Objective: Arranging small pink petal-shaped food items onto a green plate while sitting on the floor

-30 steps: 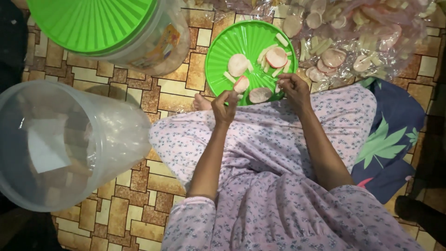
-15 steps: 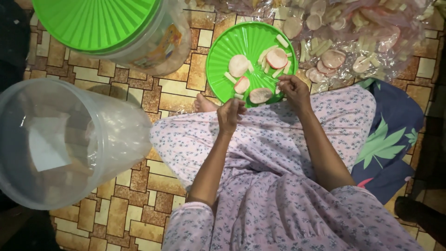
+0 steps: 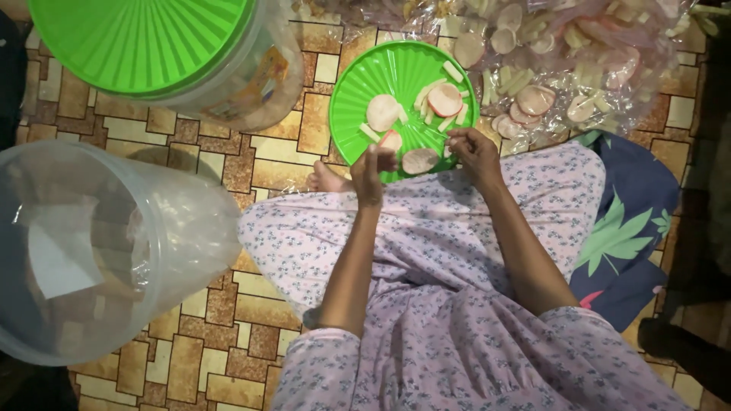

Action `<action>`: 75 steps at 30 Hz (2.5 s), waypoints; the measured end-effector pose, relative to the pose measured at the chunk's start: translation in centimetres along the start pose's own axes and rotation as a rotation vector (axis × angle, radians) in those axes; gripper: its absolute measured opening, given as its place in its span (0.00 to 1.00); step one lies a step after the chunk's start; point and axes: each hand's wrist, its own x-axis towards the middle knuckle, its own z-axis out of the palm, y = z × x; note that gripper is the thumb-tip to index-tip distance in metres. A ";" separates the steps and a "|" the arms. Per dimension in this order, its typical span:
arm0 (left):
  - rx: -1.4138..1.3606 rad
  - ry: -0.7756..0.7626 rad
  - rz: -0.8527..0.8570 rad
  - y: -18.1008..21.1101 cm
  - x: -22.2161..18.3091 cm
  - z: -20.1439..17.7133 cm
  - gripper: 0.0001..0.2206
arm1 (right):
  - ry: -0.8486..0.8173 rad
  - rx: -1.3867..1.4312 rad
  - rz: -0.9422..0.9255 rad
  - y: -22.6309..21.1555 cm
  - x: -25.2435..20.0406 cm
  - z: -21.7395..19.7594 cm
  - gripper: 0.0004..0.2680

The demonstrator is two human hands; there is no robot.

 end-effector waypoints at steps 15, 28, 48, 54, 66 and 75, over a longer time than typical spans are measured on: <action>0.021 0.027 -0.030 -0.2 -0.1 0.0 0.22 | -0.007 0.015 0.032 -1.2 -0.4 0.1 0.07; 0.065 0.113 -0.018 -1.1 0.2 -0.2 0.21 | 0.027 -0.005 0.008 -2.7 -1.3 -0.1 0.07; 0.335 0.455 0.198 -2.9 1.8 -1.2 0.07 | 0.073 -0.265 -0.046 -2.4 -0.2 0.8 0.06; 0.585 0.433 0.434 -5.1 3.9 -2.9 0.11 | -0.006 -0.333 -0.011 -1.9 -0.6 1.3 0.07; 0.922 0.030 0.298 -3.3 2.6 -1.7 0.14 | -0.234 -0.540 -0.084 -2.1 -1.3 1.3 0.11; 0.798 0.111 0.478 -2.6 4.1 -4.7 0.09 | -0.185 -0.575 -0.104 -1.8 -1.1 2.0 0.08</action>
